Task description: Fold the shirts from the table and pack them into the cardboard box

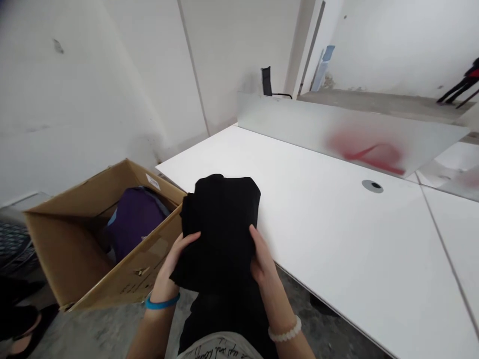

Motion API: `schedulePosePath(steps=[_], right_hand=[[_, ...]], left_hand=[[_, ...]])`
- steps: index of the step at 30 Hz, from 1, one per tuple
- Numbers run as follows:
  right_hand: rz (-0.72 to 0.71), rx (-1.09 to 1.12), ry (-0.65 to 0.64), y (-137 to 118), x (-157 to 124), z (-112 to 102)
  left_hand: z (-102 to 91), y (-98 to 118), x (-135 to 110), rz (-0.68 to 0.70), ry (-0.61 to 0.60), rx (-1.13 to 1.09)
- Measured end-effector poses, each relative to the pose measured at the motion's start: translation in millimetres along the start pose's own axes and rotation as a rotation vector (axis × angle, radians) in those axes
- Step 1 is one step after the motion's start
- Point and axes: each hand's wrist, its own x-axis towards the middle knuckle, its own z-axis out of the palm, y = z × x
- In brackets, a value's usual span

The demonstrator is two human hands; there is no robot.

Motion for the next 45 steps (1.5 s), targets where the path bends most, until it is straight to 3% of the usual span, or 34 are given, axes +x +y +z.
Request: schedulePosePath(steps=[3, 6, 10, 13, 16, 19, 23, 28, 35, 41, 45], right_hand=[[0.127, 0.015, -0.134, 5.0, 8.7, 42.8], [-0.018, -0.071, -0.227, 6.0, 27.1, 90.9], [-0.167, -0.208, -0.470, 12.1, 61.8, 163.1], [-0.269, -0.341, -0.630, 26.2, 93.3, 221.7], [-0.383, -0.689, -0.686, 50.9, 125.8, 273.0], [-0.360, -1.190, -0.694, 84.2, 151.1, 301.5], [-0.198, -1.515, -0.875, 127.1, 167.0, 304.1], [-0.146, -1.771, -1.054, 150.2, 172.3, 298.4], [-0.279, -1.913, -1.063, 146.1, 166.6, 289.9], [-0.533, -1.814, -0.992, 125.5, 147.2, 286.1], [-0.661, -1.753, -0.913, 107.5, 132.8, 274.0]], left_hand=[[-42.5, 11.0, -5.0, 0.066, 0.122, 0.028], [-86.8, 22.6, -6.2, 0.122, 0.253, 0.007], [-140.9, 37.7, -4.4, 0.144, 0.402, -0.037], [-183.2, 42.8, 9.8, 0.207, 0.568, 0.054], [-230.9, 32.5, 36.1, 0.277, 0.681, 0.312], [-271.9, 3.6, 58.6, 0.250, 0.719, 0.490], [-296.1, -42.9, 68.5, 0.187, 0.629, 0.673], [-297.6, -71.5, 73.8, 0.136, 0.486, 0.868], [-302.3, -84.7, 74.7, -0.082, 0.476, 1.029], [-333.1, -79.1, 84.6, -0.419, 0.585, 1.022], [-349.2, -73.6, 109.2, -0.520, 0.613, 0.935]])
